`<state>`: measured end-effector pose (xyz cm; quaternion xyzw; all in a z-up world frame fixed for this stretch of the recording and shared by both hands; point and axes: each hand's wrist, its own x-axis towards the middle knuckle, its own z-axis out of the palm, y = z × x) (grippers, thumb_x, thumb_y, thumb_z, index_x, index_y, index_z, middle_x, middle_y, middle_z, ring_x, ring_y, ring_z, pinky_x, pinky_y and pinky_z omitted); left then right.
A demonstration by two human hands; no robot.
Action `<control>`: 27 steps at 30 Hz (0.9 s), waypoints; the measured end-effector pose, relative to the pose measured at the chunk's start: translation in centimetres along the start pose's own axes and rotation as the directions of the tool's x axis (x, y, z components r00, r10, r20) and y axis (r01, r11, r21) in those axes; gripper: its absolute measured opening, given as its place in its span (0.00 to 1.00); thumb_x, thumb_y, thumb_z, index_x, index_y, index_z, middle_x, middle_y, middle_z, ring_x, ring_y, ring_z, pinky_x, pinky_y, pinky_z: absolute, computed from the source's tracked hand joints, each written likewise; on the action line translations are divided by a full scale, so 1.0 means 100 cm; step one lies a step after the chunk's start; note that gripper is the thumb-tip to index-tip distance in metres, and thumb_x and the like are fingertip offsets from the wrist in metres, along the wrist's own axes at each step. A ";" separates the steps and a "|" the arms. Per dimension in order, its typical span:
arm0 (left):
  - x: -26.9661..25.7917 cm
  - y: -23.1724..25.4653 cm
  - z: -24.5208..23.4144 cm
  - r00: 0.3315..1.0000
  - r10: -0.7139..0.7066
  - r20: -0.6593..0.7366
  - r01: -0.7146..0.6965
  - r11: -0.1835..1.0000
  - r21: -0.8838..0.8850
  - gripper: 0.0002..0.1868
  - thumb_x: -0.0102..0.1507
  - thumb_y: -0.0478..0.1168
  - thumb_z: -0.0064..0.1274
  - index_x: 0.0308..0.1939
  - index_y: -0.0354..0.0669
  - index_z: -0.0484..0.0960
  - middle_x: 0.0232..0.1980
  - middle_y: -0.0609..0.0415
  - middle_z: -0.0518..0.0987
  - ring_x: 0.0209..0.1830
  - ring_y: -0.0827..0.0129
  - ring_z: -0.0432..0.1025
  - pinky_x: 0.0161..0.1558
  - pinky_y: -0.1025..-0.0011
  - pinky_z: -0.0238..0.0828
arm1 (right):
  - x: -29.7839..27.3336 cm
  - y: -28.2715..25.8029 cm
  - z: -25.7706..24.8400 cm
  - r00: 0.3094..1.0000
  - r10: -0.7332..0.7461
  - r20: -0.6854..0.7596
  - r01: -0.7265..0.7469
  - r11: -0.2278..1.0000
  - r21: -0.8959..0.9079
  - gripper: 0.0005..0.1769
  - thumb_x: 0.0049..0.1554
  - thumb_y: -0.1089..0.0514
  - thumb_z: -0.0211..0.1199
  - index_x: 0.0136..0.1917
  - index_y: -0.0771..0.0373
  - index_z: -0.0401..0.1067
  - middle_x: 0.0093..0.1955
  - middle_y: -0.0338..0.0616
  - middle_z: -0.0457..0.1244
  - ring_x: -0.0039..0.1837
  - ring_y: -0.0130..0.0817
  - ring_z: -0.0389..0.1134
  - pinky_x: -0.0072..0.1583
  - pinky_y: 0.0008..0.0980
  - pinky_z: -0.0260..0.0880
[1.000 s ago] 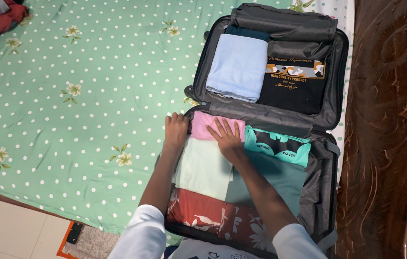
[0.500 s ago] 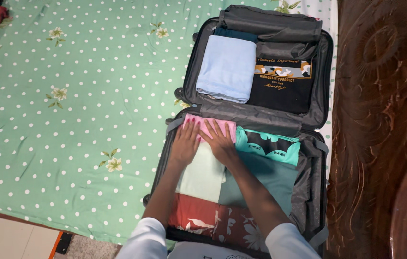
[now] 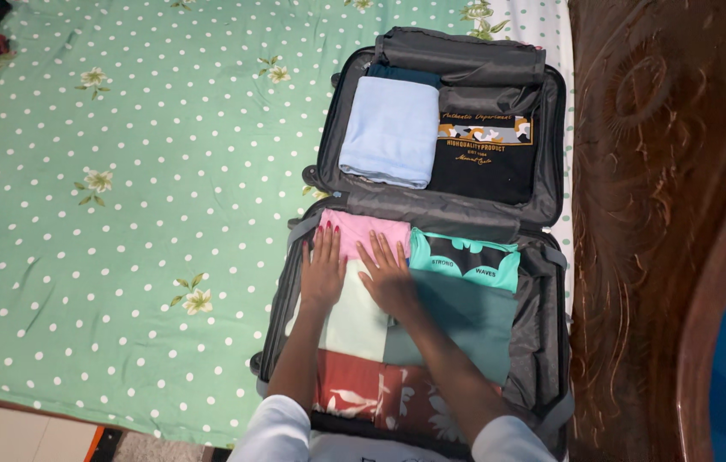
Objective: The person folds several garments on a bed and places them into an open suitcase. They fold a pink top, a grey shirt, and a blue striped shirt, arranging each neatly inside the suitcase.
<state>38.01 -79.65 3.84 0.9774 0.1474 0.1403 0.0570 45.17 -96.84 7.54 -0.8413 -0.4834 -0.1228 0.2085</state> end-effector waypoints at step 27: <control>-0.295 -0.093 -0.160 0.989 -0.055 -0.138 -0.003 0.921 -0.391 0.25 0.61 0.36 0.56 0.63 0.40 0.75 0.65 0.44 0.72 0.68 0.50 0.65 0.69 0.49 0.57 | -0.080 -0.282 -0.007 0.991 0.133 -0.026 -0.087 0.772 0.629 0.12 0.61 0.65 0.55 0.56 0.66 0.75 0.55 0.53 0.67 0.59 0.52 0.68 0.61 0.44 0.68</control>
